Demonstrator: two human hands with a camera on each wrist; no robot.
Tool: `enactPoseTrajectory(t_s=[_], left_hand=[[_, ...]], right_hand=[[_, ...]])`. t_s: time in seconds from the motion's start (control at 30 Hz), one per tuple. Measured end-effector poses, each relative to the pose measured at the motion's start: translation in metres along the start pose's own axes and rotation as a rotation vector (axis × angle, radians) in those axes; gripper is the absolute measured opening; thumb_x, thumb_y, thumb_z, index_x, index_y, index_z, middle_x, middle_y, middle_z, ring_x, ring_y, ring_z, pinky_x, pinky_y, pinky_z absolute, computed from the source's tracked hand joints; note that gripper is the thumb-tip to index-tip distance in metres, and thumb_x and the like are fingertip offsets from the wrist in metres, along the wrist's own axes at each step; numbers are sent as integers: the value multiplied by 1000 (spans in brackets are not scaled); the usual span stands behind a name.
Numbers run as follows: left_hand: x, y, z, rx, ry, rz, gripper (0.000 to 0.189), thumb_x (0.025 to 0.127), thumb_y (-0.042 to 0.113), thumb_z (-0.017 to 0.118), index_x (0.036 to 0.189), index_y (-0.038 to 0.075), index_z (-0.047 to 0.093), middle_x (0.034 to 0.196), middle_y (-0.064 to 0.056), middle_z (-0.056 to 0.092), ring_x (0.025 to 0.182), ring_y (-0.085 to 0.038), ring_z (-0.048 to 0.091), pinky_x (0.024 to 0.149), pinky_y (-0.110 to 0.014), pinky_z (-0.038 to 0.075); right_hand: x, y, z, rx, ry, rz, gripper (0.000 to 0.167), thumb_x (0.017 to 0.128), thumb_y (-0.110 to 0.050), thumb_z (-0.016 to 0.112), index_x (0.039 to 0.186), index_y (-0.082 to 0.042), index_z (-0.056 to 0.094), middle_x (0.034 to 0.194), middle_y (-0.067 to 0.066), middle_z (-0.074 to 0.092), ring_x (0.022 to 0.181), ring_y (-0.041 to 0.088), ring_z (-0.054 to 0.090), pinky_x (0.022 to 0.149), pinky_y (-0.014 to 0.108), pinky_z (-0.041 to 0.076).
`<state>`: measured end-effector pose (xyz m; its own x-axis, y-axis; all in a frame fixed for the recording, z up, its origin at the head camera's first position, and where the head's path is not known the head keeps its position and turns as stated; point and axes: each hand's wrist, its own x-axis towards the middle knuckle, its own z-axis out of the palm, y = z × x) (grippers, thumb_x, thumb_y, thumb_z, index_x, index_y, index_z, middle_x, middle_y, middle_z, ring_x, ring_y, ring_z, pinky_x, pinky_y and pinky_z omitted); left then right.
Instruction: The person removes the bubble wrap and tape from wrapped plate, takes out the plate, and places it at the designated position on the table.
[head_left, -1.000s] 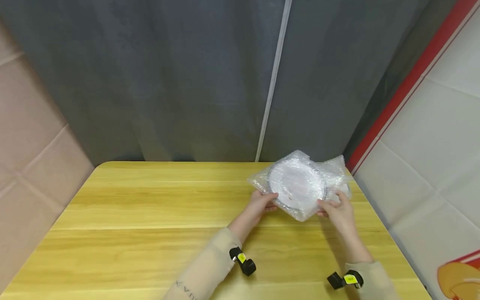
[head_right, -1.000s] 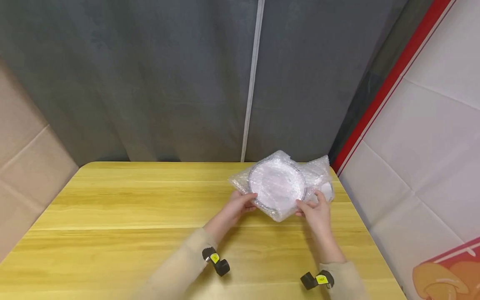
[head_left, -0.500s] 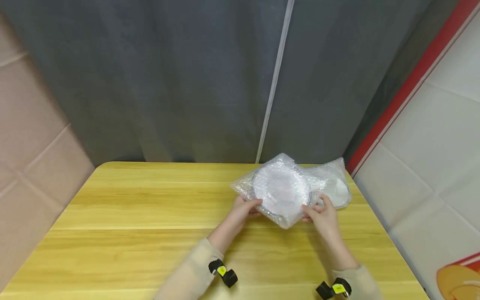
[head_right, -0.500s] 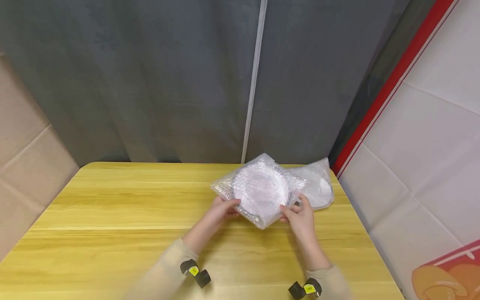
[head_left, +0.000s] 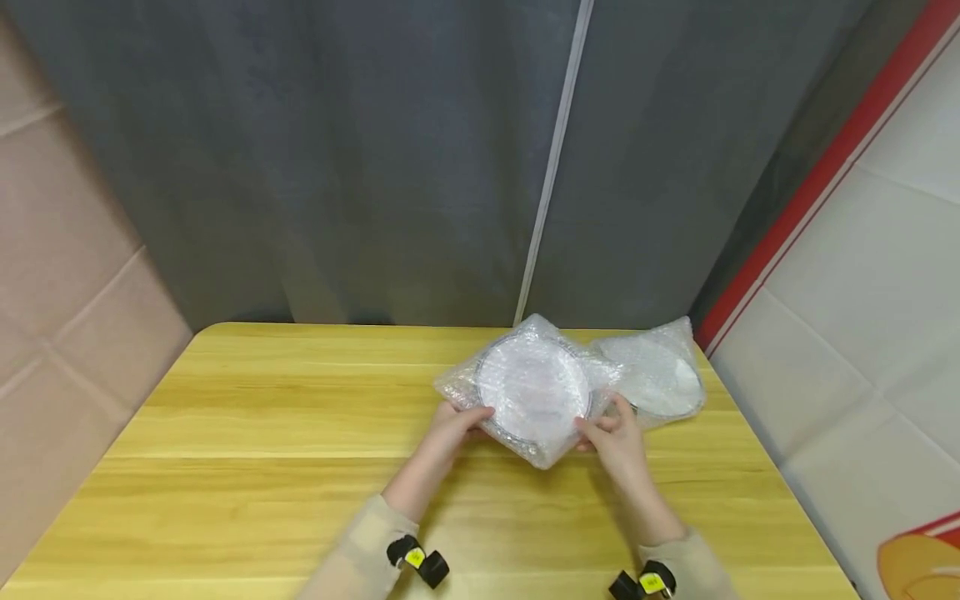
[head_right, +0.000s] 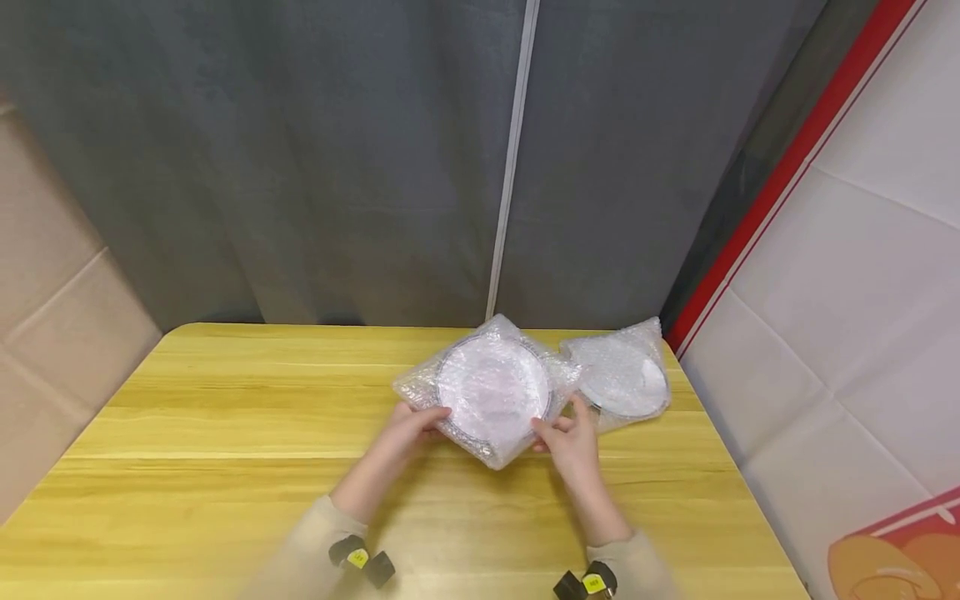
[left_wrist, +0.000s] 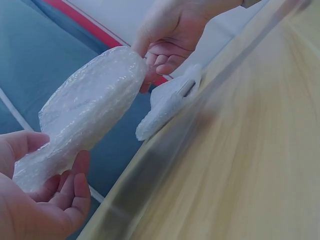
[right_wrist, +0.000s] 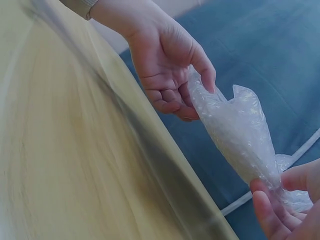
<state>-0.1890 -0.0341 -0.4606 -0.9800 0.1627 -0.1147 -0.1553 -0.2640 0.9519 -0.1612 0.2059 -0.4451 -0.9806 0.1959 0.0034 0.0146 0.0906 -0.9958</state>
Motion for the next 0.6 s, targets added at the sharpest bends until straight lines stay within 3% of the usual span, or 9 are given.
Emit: enactPoseTrajectory(t_s=[0.13, 0.27, 0.4, 0.5, 0.6], left_hand=[[-3, 0, -9, 9, 30, 19, 31, 79, -2, 65, 108, -10, 57, 84, -6, 66, 70, -14, 63, 70, -30, 54], [-5, 0, -17, 83, 95, 36, 37, 76, -1, 68, 111, -9, 57, 84, -5, 65, 68, -13, 60, 69, -31, 53], [-6, 1, -26, 151, 141, 78, 51, 74, -2, 70, 122, -6, 55, 100, -9, 65, 80, -16, 61, 77, -32, 52], [-6, 1, -34, 163, 140, 101, 58, 73, -4, 70, 128, -4, 52, 111, -13, 63, 89, -19, 61, 82, -30, 51], [-7, 0, -41, 155, 142, 88, 61, 73, -7, 69, 130, -4, 50, 111, -16, 63, 87, -20, 62, 78, -30, 53]], right_hand=[[-1, 3, 8, 9, -13, 1, 56, 82, 12, 65, 132, 0, 40, 75, 15, 67, 53, 18, 62, 57, 38, 58], [-1, 6, 18, 10, -22, 2, 57, 82, 11, 65, 132, -1, 40, 77, 17, 67, 53, 17, 61, 56, 37, 58], [-1, 10, 28, 13, -33, 23, 57, 82, 10, 66, 132, 0, 40, 77, 16, 67, 53, 17, 60, 55, 34, 57], [0, 14, 34, 11, -37, 34, 58, 82, 10, 67, 133, 0, 39, 76, 15, 67, 53, 18, 61, 54, 33, 57], [1, 18, 39, 1, -43, 37, 60, 82, 9, 67, 134, 0, 39, 74, 15, 66, 55, 22, 62, 54, 35, 57]])
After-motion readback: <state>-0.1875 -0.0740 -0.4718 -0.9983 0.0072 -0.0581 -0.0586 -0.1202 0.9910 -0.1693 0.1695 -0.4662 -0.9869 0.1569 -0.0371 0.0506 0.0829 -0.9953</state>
